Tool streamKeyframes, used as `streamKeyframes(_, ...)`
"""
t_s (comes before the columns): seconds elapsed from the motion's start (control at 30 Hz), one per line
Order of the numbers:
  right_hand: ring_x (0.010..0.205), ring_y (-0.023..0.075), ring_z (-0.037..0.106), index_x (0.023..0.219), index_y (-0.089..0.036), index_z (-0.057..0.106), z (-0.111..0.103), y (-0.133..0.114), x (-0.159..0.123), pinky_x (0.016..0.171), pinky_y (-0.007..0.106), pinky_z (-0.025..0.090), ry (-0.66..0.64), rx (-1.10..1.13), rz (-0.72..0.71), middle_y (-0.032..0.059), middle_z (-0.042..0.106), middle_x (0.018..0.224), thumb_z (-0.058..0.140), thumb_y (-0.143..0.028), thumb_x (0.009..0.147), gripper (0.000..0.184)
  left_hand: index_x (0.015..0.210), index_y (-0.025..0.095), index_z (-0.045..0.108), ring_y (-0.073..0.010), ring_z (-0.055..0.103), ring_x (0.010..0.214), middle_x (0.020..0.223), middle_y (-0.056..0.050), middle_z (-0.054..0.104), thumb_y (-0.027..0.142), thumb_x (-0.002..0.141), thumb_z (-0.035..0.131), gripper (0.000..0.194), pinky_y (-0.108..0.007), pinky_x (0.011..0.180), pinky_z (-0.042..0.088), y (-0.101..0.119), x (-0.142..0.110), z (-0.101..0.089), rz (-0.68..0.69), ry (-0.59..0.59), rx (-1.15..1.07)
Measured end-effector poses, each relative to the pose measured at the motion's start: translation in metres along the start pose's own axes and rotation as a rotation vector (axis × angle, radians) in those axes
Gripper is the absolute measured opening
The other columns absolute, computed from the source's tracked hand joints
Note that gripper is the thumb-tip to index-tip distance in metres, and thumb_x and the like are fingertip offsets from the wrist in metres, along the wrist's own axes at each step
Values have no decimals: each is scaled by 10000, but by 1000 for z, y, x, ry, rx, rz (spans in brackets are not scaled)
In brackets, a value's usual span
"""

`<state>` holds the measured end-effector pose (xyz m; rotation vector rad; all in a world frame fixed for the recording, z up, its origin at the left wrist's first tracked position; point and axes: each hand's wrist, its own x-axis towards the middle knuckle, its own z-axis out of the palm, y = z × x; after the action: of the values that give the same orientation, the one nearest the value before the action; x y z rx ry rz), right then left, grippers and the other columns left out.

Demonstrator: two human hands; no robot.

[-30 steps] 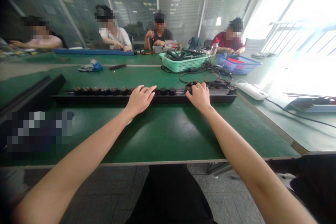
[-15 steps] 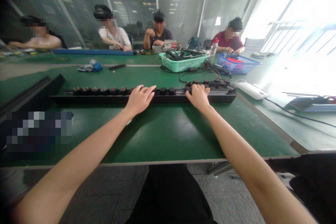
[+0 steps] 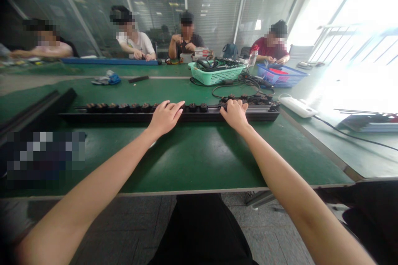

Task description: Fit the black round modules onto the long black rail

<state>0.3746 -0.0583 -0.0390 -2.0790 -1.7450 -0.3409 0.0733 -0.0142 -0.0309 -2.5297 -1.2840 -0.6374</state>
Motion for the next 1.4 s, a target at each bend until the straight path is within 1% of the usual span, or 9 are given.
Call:
streamKeyframes(0.1,1166,403,501,1157,-119,659,-1,0,0,1025,563,345,-9,-8,8,247,689,1190,444,-376,1018,363,1582,232,551,-366,517,1418,1401,-115,728,388,1133,318,529,-532,1201,402,-1,0,1,0,8,3)
streamKeyframes(0.27,1157,404,499,1131,-134,661,1,3,0,1017,568,345,14,-11,8,244,690,1175,448,-381,1014,347,1575,250,556,-364,523,1415,1395,-112,732,388,1133,325,517,-540,1190,413,-1,0,1,2,11,-3)
streamKeyframes(0.4,1165,407,504,1145,-130,667,3,5,1,1022,571,347,11,-11,7,244,692,1180,439,-382,1017,363,1580,233,551,-368,516,1422,1404,-122,725,385,1132,322,526,-538,1196,404,-1,0,0,-1,1,-8)
streamKeyframes(0.57,1159,404,506,1142,-136,673,4,6,2,1020,573,348,18,-12,3,242,690,1178,432,-390,1025,369,1576,259,551,-355,526,1405,1386,-111,734,394,1130,311,524,-536,1186,415,-1,0,1,7,17,-7)
streamKeyframes(0.8,1170,405,510,1150,-127,672,2,6,1,1025,566,346,10,-14,11,243,696,1185,441,-391,1018,375,1585,227,551,-370,531,1398,1392,-117,732,388,1132,308,538,-528,1184,418,0,0,0,9,5,9)
streamKeyframes(1.0,1163,402,519,1138,-128,673,1,8,2,1021,560,346,11,0,2,241,703,1178,452,-387,1006,365,1577,252,553,-361,528,1402,1385,-110,735,398,1132,311,528,-530,1183,418,-1,0,1,10,20,7)
streamKeyframes(1.2,1133,390,528,1115,-139,686,3,11,4,1017,552,351,29,2,3,229,713,1167,474,-390,996,350,1582,235,551,-374,519,1407,1401,-120,728,396,1130,302,541,-540,1185,414,0,0,1,3,4,2)
streamKeyframes(1.4,1155,394,539,1135,-132,685,4,15,6,1037,556,355,10,-8,11,232,714,1196,483,-397,1006,358,1583,234,552,-374,518,1412,1402,-119,727,395,1130,303,541,-535,1192,408,0,1,0,-2,1,-1)
